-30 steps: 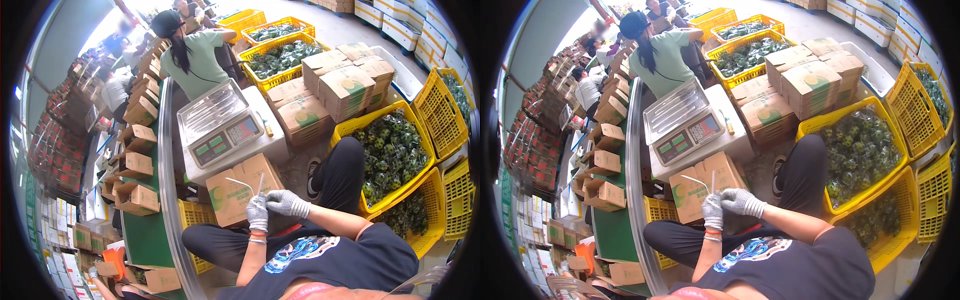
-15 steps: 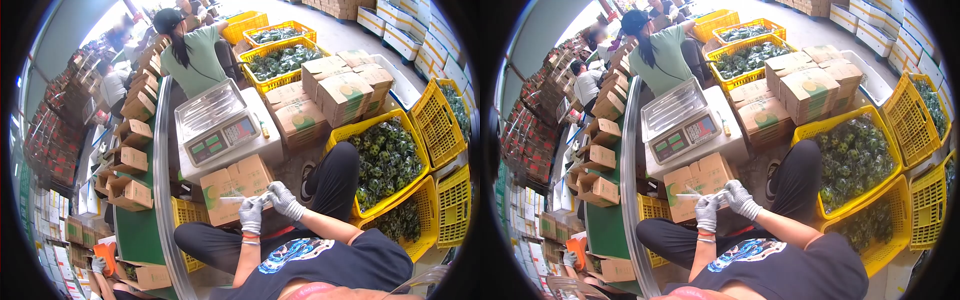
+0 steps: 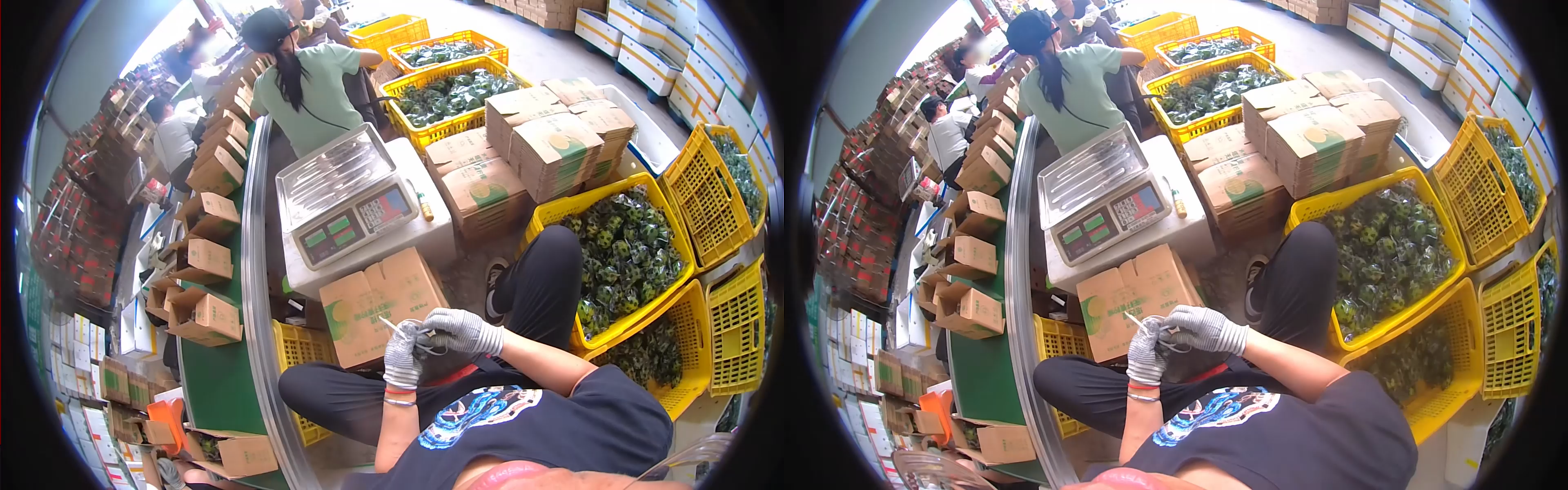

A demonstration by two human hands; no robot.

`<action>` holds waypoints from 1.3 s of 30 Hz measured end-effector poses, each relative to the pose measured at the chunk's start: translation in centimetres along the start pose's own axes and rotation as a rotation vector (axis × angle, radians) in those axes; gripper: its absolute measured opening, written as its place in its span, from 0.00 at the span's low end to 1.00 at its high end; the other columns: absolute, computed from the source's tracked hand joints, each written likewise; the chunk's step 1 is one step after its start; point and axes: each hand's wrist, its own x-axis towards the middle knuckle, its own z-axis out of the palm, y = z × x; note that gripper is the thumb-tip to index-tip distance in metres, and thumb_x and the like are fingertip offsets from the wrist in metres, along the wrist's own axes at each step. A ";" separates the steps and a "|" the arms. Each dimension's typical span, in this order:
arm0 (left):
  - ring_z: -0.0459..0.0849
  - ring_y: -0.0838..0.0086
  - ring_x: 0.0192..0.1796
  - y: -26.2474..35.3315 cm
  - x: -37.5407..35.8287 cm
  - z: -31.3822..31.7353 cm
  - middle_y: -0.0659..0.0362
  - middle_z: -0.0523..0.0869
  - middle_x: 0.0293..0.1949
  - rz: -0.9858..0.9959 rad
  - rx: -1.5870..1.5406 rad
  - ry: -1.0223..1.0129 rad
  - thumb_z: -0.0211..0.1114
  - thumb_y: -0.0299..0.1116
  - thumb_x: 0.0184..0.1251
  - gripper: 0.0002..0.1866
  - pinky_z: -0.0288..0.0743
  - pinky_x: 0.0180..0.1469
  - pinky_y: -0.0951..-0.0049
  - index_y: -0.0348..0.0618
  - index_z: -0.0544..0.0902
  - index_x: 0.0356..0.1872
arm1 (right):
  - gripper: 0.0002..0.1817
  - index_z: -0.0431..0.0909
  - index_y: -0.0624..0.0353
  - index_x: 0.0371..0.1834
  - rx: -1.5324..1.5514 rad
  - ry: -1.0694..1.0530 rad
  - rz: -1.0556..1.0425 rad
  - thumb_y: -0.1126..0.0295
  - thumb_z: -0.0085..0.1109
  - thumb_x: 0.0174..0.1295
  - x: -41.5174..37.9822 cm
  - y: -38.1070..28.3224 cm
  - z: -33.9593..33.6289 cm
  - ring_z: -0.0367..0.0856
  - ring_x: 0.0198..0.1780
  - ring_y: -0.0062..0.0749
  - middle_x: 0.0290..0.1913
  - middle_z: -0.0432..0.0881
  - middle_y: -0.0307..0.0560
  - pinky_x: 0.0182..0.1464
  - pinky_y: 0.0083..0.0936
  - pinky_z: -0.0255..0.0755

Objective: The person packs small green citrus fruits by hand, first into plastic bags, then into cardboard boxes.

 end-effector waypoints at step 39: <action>0.81 0.71 0.29 -0.1 4.8 -0.3 0.56 0.80 0.27 0.192 -0.091 0.137 0.52 0.34 0.72 0.12 0.82 0.41 0.63 0.36 0.76 0.46 | 0.11 0.73 0.63 0.18 0.096 0.276 0.624 0.70 0.62 0.53 -0.9 -0.7 -2.2 0.66 0.19 0.19 0.15 0.71 0.40 0.24 0.22 0.64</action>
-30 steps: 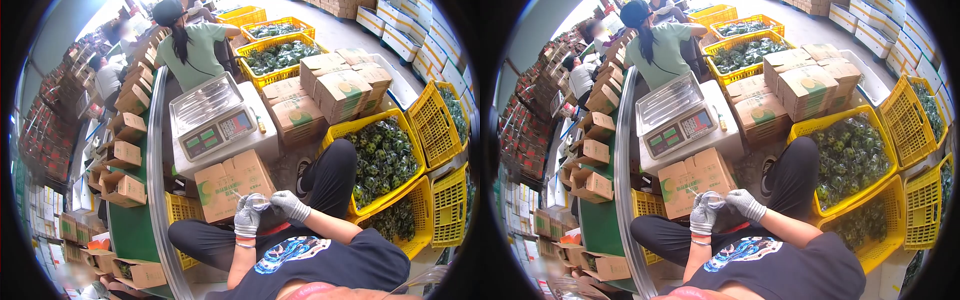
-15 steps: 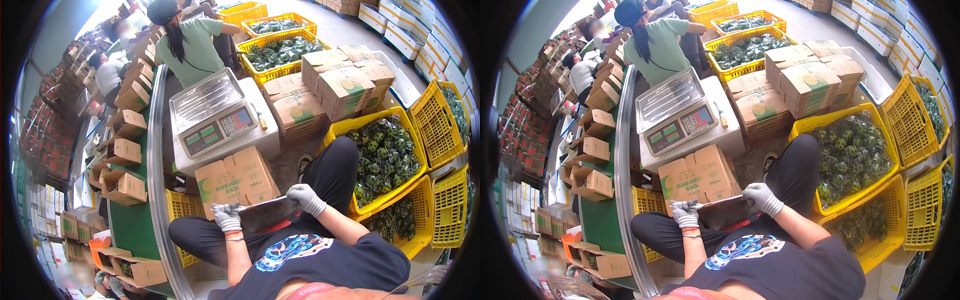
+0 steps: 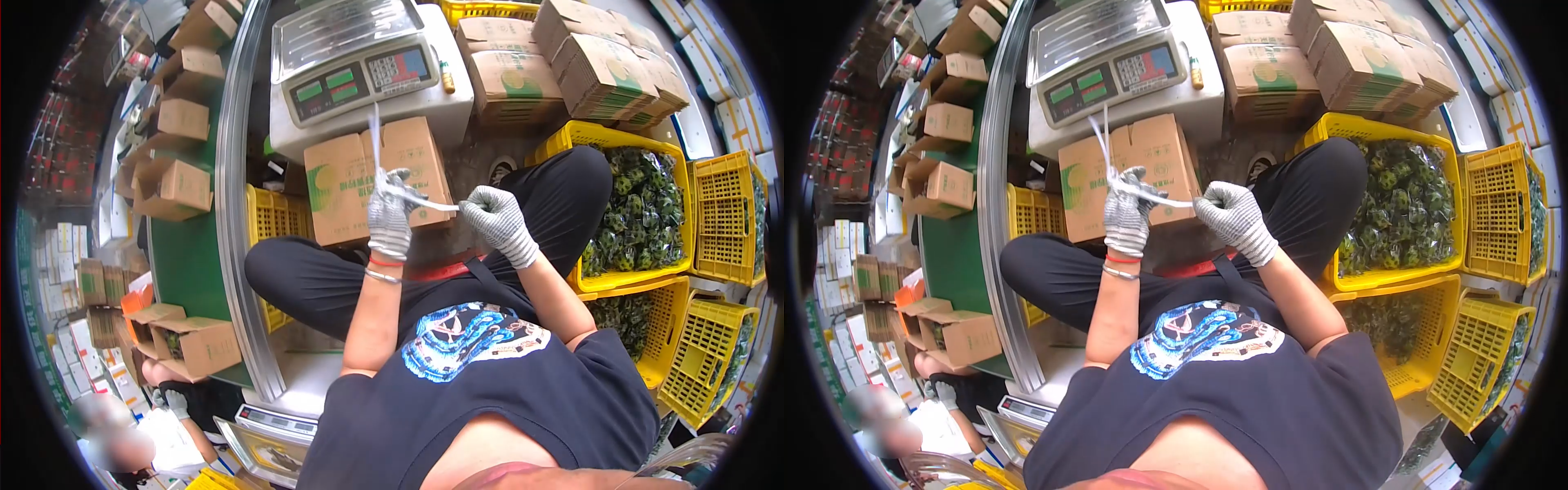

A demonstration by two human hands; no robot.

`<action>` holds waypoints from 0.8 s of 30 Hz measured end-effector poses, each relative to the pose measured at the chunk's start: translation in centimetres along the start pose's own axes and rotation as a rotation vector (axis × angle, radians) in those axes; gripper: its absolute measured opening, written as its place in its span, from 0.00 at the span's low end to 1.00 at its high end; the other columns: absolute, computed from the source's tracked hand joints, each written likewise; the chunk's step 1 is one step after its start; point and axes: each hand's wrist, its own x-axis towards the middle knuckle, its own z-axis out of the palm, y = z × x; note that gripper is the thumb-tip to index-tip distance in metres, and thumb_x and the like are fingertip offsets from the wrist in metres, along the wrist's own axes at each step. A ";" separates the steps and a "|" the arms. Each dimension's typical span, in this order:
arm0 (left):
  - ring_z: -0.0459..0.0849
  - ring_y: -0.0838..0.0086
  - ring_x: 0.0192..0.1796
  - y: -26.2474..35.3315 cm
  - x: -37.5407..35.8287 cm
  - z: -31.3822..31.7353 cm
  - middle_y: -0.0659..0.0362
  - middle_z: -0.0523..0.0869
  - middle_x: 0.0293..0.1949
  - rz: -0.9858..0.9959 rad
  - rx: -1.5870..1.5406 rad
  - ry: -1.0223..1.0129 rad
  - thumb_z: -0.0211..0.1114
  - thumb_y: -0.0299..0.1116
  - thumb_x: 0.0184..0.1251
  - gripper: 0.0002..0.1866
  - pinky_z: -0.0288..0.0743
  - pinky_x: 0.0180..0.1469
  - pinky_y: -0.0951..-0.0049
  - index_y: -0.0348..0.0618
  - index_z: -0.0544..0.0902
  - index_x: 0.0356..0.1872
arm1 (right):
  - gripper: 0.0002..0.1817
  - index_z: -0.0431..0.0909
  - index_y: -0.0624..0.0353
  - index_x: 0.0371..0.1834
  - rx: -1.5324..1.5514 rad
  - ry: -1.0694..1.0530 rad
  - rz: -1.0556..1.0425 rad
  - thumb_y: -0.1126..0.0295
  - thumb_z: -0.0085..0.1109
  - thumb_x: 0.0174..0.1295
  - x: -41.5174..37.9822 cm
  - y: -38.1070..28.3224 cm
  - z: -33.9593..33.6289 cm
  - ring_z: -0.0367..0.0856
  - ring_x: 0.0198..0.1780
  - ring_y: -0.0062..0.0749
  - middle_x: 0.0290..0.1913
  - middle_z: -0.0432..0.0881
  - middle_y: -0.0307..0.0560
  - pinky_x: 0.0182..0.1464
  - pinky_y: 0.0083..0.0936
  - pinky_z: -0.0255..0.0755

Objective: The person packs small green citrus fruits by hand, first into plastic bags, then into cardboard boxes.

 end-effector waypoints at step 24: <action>0.79 0.69 0.27 2.2 0.3 -3.6 0.60 0.77 0.20 -0.008 -0.363 -0.035 0.54 0.42 0.70 0.11 0.79 0.43 0.49 0.46 0.76 0.33 | 0.10 0.72 0.63 0.18 -0.087 -0.124 0.026 0.74 0.58 0.54 0.2 2.2 0.8 0.63 0.20 0.14 0.14 0.67 0.35 0.22 0.19 0.61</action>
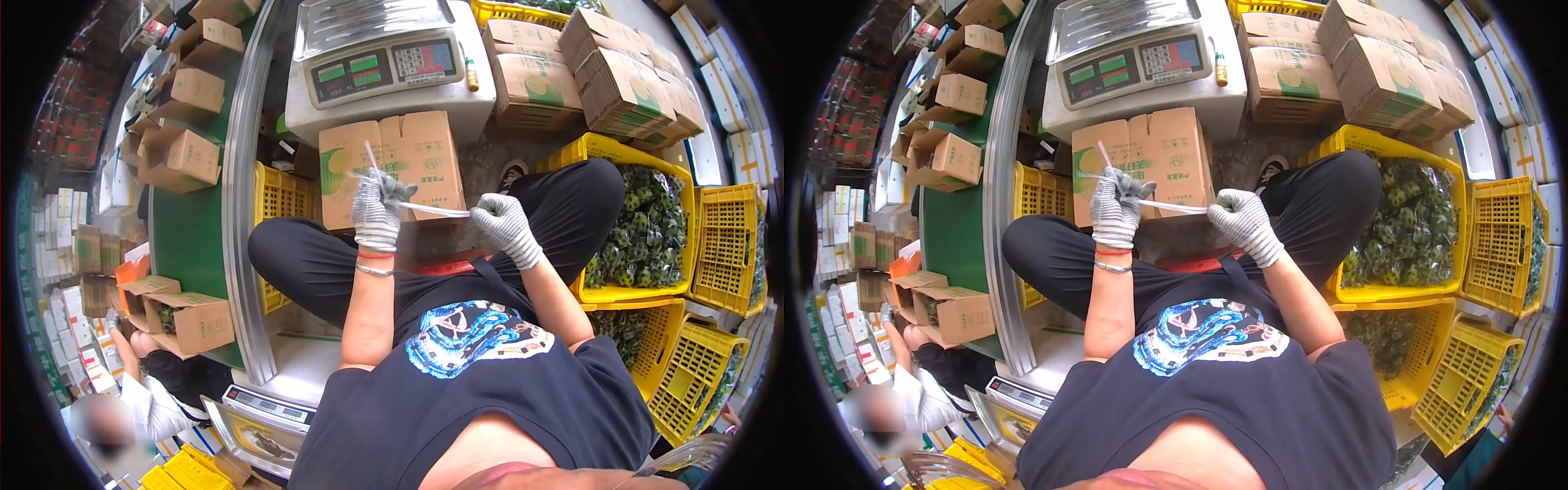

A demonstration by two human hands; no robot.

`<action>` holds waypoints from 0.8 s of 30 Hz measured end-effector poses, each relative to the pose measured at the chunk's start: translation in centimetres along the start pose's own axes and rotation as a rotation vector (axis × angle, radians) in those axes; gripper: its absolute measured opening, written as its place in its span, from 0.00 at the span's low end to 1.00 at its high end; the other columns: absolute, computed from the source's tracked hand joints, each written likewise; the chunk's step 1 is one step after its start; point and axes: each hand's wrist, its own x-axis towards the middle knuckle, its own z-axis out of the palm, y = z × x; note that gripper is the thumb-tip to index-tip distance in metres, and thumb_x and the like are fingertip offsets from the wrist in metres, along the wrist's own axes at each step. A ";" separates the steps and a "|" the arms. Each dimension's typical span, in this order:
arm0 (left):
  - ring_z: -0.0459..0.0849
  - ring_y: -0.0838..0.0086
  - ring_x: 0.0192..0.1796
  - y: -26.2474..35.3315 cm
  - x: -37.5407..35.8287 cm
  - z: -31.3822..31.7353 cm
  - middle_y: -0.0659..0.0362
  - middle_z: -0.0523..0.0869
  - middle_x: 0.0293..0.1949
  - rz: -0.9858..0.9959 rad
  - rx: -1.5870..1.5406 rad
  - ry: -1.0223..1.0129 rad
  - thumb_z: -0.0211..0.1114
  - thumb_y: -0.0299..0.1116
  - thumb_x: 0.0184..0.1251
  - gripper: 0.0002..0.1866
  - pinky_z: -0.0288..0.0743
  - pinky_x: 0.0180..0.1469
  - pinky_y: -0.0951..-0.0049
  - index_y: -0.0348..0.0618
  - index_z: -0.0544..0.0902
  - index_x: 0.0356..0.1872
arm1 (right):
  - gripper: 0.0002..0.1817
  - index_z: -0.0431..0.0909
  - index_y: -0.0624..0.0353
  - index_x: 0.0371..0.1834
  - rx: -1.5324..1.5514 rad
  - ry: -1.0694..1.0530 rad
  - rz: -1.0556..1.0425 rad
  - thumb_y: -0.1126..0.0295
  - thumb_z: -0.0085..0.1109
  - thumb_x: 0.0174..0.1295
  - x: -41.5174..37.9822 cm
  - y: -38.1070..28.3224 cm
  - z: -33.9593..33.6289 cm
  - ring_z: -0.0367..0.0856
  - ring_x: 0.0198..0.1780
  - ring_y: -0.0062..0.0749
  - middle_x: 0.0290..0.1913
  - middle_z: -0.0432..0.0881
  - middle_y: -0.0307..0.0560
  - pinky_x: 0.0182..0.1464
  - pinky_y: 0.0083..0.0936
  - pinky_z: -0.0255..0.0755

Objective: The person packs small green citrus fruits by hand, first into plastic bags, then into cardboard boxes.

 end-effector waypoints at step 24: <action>0.77 0.72 0.48 -1.3 -4.9 2.8 0.52 0.80 0.48 -0.044 1.182 -0.256 0.52 0.27 0.66 0.18 0.72 0.49 0.72 0.33 0.70 0.56 | 0.07 0.71 0.56 0.32 -0.588 0.086 -0.382 0.66 0.54 0.55 5.1 -5.2 5.8 0.81 0.29 0.49 0.22 0.80 0.49 0.37 0.41 0.69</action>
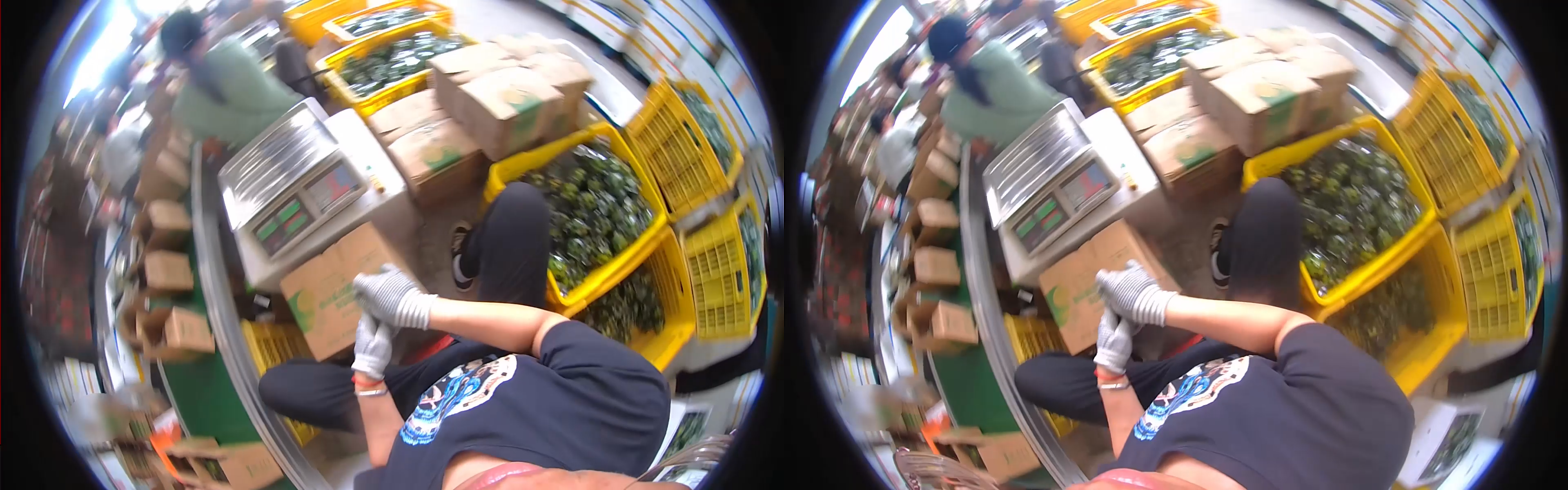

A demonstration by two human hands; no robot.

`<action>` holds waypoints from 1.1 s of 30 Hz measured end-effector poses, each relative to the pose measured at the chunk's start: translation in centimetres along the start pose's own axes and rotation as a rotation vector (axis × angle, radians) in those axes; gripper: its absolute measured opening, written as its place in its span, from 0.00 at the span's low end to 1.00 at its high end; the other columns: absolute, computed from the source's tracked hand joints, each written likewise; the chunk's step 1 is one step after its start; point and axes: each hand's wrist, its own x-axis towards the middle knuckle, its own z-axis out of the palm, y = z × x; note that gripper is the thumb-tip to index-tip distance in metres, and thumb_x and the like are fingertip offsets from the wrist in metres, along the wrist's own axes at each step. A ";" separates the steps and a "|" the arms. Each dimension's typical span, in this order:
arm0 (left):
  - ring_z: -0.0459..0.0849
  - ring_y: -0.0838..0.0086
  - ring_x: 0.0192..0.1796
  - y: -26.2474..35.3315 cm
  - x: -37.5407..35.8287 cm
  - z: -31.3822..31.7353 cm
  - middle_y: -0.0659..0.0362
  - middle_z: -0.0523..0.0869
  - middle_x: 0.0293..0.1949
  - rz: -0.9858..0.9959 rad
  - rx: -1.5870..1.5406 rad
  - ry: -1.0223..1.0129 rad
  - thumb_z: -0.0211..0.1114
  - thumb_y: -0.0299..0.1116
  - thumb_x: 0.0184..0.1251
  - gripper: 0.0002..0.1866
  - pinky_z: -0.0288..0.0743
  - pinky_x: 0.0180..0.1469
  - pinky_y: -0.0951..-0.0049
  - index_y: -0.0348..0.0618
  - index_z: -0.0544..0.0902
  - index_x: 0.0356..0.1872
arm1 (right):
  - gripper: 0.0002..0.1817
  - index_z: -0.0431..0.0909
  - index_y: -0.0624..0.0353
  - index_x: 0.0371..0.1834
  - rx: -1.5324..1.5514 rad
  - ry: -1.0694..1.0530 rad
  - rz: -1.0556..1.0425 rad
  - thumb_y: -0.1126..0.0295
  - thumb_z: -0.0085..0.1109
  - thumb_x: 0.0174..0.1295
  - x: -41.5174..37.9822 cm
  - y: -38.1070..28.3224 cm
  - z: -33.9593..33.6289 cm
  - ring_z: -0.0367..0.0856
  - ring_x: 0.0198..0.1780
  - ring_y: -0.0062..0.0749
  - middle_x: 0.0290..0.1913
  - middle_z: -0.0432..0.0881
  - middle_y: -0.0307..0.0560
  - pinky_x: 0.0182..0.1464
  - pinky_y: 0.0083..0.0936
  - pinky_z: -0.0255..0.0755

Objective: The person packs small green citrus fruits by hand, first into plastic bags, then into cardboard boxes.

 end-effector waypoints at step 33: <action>0.79 0.73 0.47 -2.9 1.6 2.8 0.59 0.83 0.44 -0.623 -1.000 -0.415 0.61 0.36 0.64 0.17 0.70 0.57 0.58 0.39 0.76 0.51 | 0.06 0.77 0.62 0.31 0.820 0.295 0.284 0.71 0.55 0.53 -10.6 5.4 -0.5 0.79 0.36 0.53 0.31 0.80 0.56 0.35 0.38 0.73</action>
